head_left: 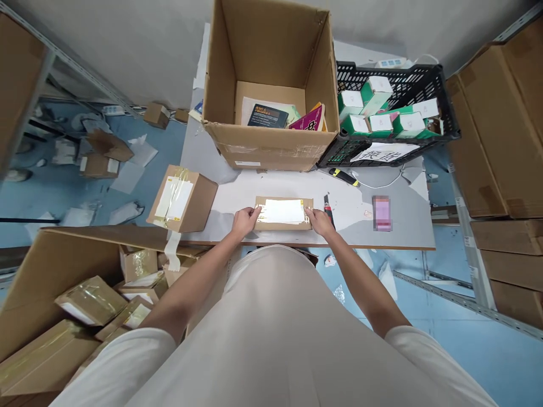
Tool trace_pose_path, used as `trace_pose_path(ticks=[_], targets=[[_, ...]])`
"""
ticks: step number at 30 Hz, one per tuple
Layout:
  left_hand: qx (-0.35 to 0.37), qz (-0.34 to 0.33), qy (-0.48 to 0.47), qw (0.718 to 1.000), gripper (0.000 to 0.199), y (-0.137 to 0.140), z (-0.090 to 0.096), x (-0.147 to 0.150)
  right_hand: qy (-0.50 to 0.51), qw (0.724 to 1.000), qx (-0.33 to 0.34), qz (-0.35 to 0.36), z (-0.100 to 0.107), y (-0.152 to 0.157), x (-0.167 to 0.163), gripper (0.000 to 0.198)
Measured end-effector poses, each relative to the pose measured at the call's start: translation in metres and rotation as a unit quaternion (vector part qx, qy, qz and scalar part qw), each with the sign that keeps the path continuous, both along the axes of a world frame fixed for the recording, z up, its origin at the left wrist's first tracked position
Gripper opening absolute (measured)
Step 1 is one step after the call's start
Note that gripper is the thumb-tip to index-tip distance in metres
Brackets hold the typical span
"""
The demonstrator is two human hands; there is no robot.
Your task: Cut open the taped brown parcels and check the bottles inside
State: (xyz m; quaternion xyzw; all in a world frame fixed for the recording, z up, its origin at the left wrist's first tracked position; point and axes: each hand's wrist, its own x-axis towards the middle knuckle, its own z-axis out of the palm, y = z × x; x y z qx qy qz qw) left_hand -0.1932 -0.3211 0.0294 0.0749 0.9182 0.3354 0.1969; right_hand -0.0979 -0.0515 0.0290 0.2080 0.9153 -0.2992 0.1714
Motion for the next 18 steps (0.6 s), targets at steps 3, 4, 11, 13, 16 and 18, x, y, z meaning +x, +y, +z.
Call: trace_pose_path(ticks=[3, 4, 11, 13, 16, 18], targets=[[0.01, 0.012, 0.015, 1.0, 0.047, 0.0, -0.005, 0.004, 0.005, 1.0, -0.008, -0.005, -0.005, 0.0, 0.003, 0.049], [0.014, 0.011, 0.021, 1.0, 0.046, -0.001, -0.007, 0.006, 0.01, 1.0, -0.015, -0.009, -0.007, -0.001, 0.006, 0.048], [0.004, -0.002, 0.024, 1.0, 0.046, -0.004, -0.012, 0.012, 0.059, 0.995, -0.063, -0.053, -0.014, -0.004, 0.017, 0.051], [-0.005, -0.013, 0.022, 1.0, 0.048, -0.006, -0.012, 0.01, 0.062, 0.993, -0.083, -0.058, -0.017, 0.003, 0.021, 0.053], [-0.012, -0.015, 0.04, 0.999, 0.049, -0.012, -0.01, 0.011, 0.083, 0.991, -0.036, -0.101, -0.028, 0.021, 0.032, 0.052], [-0.002, -0.021, 0.102, 0.995, 0.047, -0.015, -0.007, 0.018, 0.075, 0.986, 0.046, -0.141, -0.038, 0.033, 0.042, 0.048]])
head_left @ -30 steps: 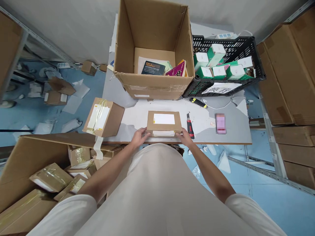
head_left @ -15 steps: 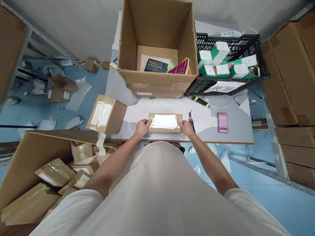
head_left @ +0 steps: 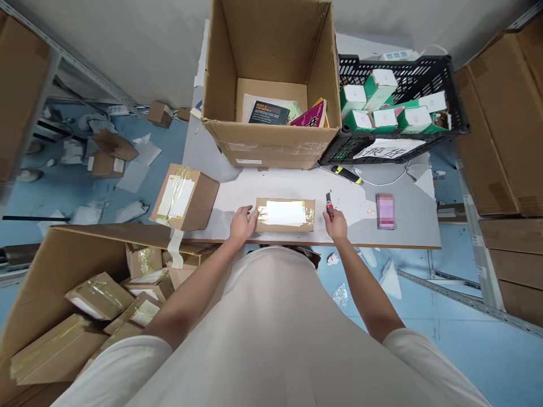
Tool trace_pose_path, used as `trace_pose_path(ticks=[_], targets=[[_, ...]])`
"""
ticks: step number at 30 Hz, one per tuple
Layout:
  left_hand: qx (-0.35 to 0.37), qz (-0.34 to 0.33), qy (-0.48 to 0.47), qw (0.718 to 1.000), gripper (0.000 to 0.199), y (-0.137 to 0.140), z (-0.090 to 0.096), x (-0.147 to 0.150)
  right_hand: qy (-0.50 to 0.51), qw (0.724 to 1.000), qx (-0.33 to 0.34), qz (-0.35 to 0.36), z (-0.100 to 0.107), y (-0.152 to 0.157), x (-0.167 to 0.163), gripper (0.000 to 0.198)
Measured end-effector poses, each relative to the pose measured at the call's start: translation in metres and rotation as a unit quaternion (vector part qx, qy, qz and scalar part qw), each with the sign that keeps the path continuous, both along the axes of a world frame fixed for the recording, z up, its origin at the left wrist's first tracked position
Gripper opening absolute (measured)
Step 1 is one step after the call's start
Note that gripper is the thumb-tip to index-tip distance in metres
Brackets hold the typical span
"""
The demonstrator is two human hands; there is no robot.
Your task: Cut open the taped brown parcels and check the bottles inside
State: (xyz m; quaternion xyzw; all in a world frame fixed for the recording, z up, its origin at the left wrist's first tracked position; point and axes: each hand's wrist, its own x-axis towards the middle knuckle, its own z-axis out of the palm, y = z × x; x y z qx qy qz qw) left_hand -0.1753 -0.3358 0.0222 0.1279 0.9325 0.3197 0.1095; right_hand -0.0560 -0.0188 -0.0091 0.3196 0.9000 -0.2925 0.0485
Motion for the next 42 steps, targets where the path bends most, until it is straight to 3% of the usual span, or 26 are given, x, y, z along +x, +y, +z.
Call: trace_pose_path(ticks=[2, 4, 6, 8, 12, 14, 15, 17, 19, 22, 30, 42], targets=[[0.022, -0.057, 0.083, 0.995, 0.043, 0.001, 0.004, 0.012, -0.05, 0.997, 0.047, -0.021, -0.012, 0.007, 0.008, 0.053], [0.04, -0.167, 0.138, 0.975, 0.039, 0.007, 0.005, 0.026, -0.098, 0.993, 0.06, -0.018, -0.024, 0.01, 0.012, 0.057], [0.044, -0.266, 0.157, 0.95, 0.036, 0.016, 0.003, 0.039, -0.121, 0.991, 0.062, -0.004, -0.031, 0.01, 0.012, 0.056], [0.037, -0.309, 0.168, 0.936, 0.034, 0.024, -0.005, 0.047, -0.115, 0.992, 0.05, 0.003, -0.03, 0.012, 0.008, 0.055], [0.034, -0.313, 0.174, 0.933, 0.039, 0.031, -0.025, 0.049, -0.036, 0.999, 0.022, -0.006, 0.004, 0.018, -0.008, 0.059], [0.045, -0.313, 0.169, 0.934, 0.043, 0.03, -0.032, 0.047, 0.03, 0.997, 0.034, 0.063, 0.035, 0.014, -0.019, 0.059], [0.051, -0.313, 0.167, 0.934, 0.044, 0.03, -0.034, 0.046, 0.059, 0.988, 0.035, 0.141, 0.051, 0.007, -0.026, 0.059], [0.063, -0.317, 0.166, 0.932, 0.043, 0.029, -0.036, 0.044, 0.051, 0.943, 0.024, 0.327, 0.079, -0.013, -0.041, 0.058], [0.077, -0.324, 0.163, 0.929, 0.041, 0.028, -0.037, 0.042, 0.002, 0.878, 0.034, 0.477, 0.097, -0.037, -0.056, 0.056], [0.097, -0.329, 0.156, 0.926, 0.038, 0.029, -0.038, 0.041, -0.051, 0.81, 0.084, 0.578, 0.105, -0.067, -0.073, 0.06], [0.104, -0.326, 0.172, 0.924, 0.037, 0.031, -0.04, 0.04, -0.089, 0.769, 0.186, 0.605, 0.11, -0.084, -0.077, 0.065], [0.116, -0.317, 0.116, 0.934, 0.038, 0.031, -0.038, 0.038, -0.107, 0.762, 0.213, 0.602, 0.111, -0.09, -0.077, 0.063]])
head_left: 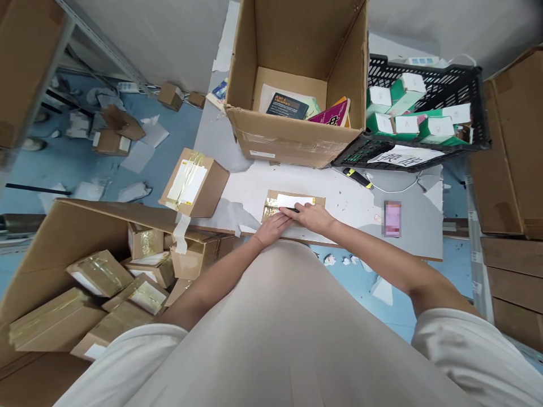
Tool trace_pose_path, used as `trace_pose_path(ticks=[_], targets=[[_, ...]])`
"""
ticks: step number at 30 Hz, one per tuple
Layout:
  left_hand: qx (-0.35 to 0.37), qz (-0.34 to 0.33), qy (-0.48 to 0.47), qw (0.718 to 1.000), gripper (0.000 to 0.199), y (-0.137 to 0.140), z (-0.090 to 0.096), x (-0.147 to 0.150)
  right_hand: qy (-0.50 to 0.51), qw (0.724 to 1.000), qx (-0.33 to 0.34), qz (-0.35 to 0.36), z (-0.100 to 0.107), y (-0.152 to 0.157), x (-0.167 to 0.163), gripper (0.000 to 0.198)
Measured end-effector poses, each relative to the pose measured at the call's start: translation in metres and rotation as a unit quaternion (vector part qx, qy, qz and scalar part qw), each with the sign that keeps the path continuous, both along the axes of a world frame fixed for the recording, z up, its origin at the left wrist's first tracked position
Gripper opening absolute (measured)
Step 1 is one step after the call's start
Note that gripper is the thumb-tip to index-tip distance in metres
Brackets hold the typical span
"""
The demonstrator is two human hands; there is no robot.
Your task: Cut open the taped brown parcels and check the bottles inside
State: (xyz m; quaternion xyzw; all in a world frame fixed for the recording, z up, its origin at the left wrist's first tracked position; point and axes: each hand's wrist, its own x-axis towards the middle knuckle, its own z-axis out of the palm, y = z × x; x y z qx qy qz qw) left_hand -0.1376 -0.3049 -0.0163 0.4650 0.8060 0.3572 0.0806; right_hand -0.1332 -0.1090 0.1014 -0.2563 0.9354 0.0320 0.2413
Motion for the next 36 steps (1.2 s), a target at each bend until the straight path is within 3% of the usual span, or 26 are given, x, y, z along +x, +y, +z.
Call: trace_pose_path(ticks=[5, 13, 18, 21, 23, 25, 27, 30, 32, 34, 36], targets=[[-0.008, 0.004, 0.018, 1.0, 0.038, -0.003, -0.002, 0.003, -0.015, 1.0, 0.018, -0.008, 0.006, 0.02, 0.008, 0.063], [-0.034, 0.006, 0.02, 0.999, 0.042, -0.002, -0.002, 0.001, 0.007, 0.993, 0.029, -0.115, 0.015, 0.112, 0.067, 0.072], [-0.038, 0.005, 0.045, 0.998, 0.04, 0.0, -0.001, 0.0, 0.038, 0.991, 0.041, -0.122, 0.02, 0.13, 0.091, 0.076], [-0.051, 0.012, 0.061, 0.997, 0.039, 0.001, 0.005, 0.002, 0.032, 0.988, 0.013, -0.148, 0.023, 0.137, 0.104, 0.073], [-0.075, 0.017, 0.074, 0.994, 0.038, 0.002, 0.013, 0.004, 0.028, 0.975, -0.044, -0.217, 0.019, 0.14, 0.117, 0.066], [-0.108, 0.017, 0.083, 0.991, 0.036, 0.004, 0.025, 0.003, 0.029, 0.935, -0.142, -0.324, 0.007, 0.137, 0.131, 0.057], [-0.142, 0.015, 0.088, 0.986, 0.038, 0.008, 0.038, -0.002, 0.018, 0.86, -0.254, -0.443, -0.011, 0.126, 0.141, 0.054], [-0.193, 0.043, 0.094, 0.976, 0.075, 0.017, 0.053, -0.017, -0.031, 0.721, -0.385, -0.575, -0.035, 0.1, 0.143, 0.06], [-0.224, 0.061, 0.09, 0.968, 0.102, 0.024, 0.059, -0.028, -0.054, 0.652, -0.435, -0.618, -0.044, 0.085, 0.14, 0.064], [-0.25, 0.059, 0.082, 0.963, 0.114, 0.029, 0.06, -0.036, -0.065, 0.618, -0.464, -0.631, -0.047, 0.075, 0.138, 0.065], [-0.265, 0.059, 0.075, 0.96, 0.116, 0.032, 0.06, -0.04, -0.068, 0.613, -0.474, -0.628, -0.045, 0.071, 0.138, 0.065]])
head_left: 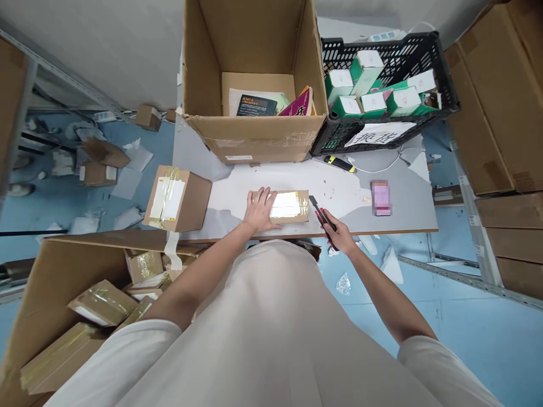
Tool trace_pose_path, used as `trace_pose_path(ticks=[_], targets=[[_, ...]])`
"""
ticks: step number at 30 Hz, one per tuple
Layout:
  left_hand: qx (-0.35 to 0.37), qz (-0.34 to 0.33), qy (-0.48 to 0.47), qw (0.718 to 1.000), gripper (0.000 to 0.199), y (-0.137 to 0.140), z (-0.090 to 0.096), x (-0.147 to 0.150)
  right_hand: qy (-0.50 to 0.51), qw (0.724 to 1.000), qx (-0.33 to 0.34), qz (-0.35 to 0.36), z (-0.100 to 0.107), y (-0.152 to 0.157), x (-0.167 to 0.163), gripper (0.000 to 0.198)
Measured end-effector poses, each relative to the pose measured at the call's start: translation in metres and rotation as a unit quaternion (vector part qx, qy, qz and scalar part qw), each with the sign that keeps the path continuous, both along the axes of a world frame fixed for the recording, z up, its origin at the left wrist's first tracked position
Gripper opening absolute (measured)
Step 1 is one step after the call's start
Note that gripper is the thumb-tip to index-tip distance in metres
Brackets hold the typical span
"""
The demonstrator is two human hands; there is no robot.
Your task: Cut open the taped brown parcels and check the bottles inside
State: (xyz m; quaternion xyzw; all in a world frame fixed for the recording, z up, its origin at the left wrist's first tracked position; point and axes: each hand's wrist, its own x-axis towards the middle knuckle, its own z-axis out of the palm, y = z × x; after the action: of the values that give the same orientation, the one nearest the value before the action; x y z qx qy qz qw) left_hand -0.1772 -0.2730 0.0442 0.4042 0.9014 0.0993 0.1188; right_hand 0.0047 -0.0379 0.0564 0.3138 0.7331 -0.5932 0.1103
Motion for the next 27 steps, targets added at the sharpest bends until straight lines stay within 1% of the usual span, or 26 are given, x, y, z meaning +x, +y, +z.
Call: trace_pose_path(ticks=[4, 7, 9, 12, 14, 18, 22, 27], targets=[[-0.001, 0.012, -0.003, 1.0, 0.113, 0.002, -0.001, 0.0, 0.002, 0.999, 0.021, 0.036, 0.005, 0.005, -0.001, 0.062], [0.007, 0.017, -0.009, 1.0, 0.111, 0.003, -0.001, -0.001, 0.009, 0.997, 0.036, 0.072, 0.003, 0.015, -0.003, 0.061], [0.013, 0.021, -0.01, 1.0, 0.111, 0.004, -0.002, -0.002, 0.011, 0.996, 0.026, 0.087, -0.001, 0.022, -0.004, 0.062], [0.019, 0.022, -0.008, 1.0, 0.109, 0.004, -0.003, -0.003, 0.003, 0.995, -0.016, 0.1, -0.007, 0.029, -0.002, 0.066], [0.024, 0.015, -0.008, 1.0, 0.108, 0.004, -0.004, -0.003, -0.006, 0.994, -0.026, 0.111, -0.01, 0.031, -0.002, 0.066], [0.029, 0.019, -0.005, 0.999, 0.106, 0.004, -0.006, -0.003, 0.004, 0.992, -0.013, 0.127, -0.013, 0.032, -0.002, 0.062], [0.026, 0.03, -0.003, 0.999, 0.104, 0.005, -0.005, -0.003, -0.002, 0.99, -0.012, 0.14, -0.012, 0.032, 0.002, 0.065], [0.024, 0.021, -0.005, 0.999, 0.105, 0.005, -0.004, -0.003, -0.007, 0.991, -0.017, 0.131, -0.011, 0.022, 0.0, 0.066]])
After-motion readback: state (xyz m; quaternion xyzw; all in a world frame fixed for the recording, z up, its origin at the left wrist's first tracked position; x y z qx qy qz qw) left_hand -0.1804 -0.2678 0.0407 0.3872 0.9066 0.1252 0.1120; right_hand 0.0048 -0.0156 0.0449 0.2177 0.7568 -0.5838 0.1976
